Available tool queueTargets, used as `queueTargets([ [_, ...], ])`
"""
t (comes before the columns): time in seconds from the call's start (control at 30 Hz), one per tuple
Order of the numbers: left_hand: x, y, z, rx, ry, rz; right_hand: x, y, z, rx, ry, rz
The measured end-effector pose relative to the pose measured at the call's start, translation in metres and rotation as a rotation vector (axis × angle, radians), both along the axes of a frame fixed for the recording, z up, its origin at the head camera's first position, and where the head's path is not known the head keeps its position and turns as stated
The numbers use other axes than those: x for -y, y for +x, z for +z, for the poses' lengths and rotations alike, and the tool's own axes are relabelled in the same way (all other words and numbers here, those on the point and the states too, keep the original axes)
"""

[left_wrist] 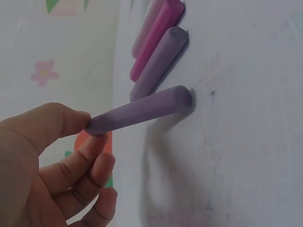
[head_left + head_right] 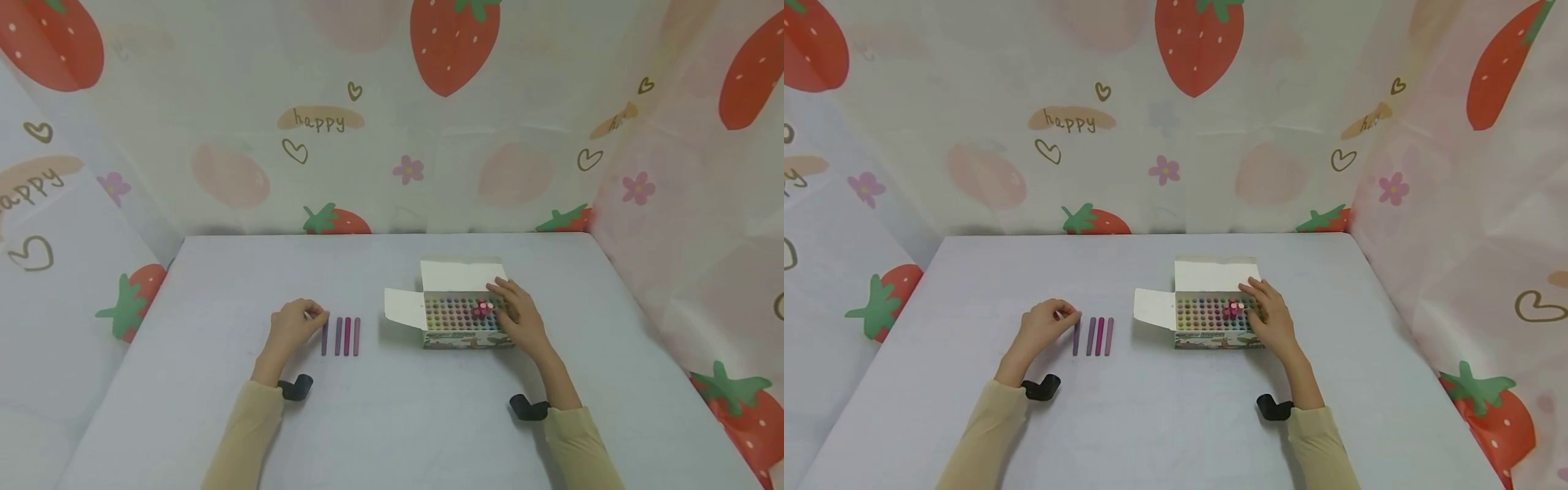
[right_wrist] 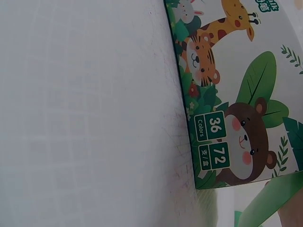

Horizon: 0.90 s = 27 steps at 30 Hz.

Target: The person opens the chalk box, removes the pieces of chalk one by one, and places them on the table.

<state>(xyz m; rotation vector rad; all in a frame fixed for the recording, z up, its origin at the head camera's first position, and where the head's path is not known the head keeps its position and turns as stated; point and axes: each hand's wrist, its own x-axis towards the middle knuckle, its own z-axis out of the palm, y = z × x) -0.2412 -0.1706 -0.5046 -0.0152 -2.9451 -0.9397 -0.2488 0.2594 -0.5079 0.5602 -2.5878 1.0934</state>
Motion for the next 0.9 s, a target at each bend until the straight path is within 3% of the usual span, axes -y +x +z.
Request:
queueTargets([
  [0.27,-0.004,-0.005,-0.004,0.029,-0.024,0.023,0.001,0.001,0.002,0.019,-0.019,-0.008],
  [0.9,-0.01,-0.006,-0.014,-0.041,-0.107,0.03,0.0,-0.001,0.0,0.001,0.002,-0.015],
])
